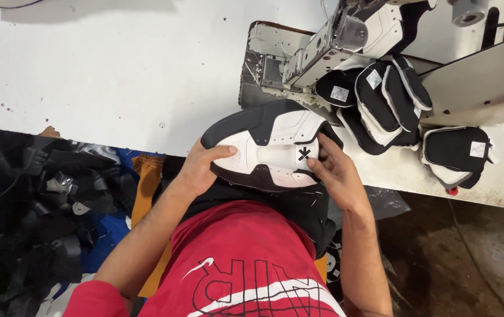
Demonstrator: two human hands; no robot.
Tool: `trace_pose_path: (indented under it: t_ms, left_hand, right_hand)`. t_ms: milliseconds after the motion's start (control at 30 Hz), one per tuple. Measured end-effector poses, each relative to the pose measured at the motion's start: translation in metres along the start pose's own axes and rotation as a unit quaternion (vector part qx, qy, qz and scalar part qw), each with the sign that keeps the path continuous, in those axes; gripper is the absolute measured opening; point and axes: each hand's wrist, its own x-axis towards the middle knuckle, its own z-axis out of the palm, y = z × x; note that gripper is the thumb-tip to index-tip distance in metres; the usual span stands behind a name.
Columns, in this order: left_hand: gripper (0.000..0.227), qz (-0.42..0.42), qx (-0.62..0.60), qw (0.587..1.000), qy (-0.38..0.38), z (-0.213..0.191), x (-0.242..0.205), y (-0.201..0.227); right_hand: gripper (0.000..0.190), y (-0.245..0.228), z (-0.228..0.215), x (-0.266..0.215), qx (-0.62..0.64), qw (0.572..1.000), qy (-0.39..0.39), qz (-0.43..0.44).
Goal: The person repeatedly places a shoe upper under a sewing machine needle, guides it through the machine to stitch the edges, and then removes it. This process is repeated for multiple shoes in a continuous assembly line fashion.
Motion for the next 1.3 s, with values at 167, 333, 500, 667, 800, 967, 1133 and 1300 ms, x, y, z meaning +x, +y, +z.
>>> trace_pose_path:
  t_ms: [167,333,500,667,800,967,1133,1300]
  left_hand:
    - [0.046,-0.013,0.004,1.000,0.014,0.002,0.002,-0.001]
    - [0.043,-0.001,0.007,1.000,0.010,0.018,0.006,0.001]
    - [0.039,0.011,0.009,0.998,-0.057,0.066,0.019,0.019]
    - [0.035,0.027,0.059,0.992,-0.105,0.113,0.044,0.037]
    - [0.036,0.004,0.010,0.992,-0.128,0.125,0.086,0.042]
    - [0.044,0.063,-0.038,0.994,-0.079,0.146,0.129,0.069]
    - [0.045,0.072,-0.047,0.994,-0.067,0.148,0.122,0.063]
    - [0.045,0.082,-0.050,0.993,-0.072,0.150,0.131,0.071]
  right_hand:
    - [0.062,0.004,-0.002,-0.002,0.005,1.000,-0.001,-0.014]
    - [0.060,-0.008,-0.015,-0.007,0.014,1.000,0.017,-0.011]
    - [0.054,-0.066,-0.037,-0.029,-0.011,0.996,0.084,-0.038]
    - [0.075,-0.130,-0.056,-0.026,0.060,0.973,0.072,-0.210]
    - [0.087,-0.131,-0.089,0.015,-0.056,0.970,0.051,-0.230]
    - [0.070,-0.154,-0.103,0.072,0.001,0.982,0.072,-0.173]
    - [0.067,-0.146,-0.111,0.083,0.064,0.987,0.033,-0.147]
    - [0.071,-0.149,-0.112,0.086,0.072,0.985,0.042,-0.151]
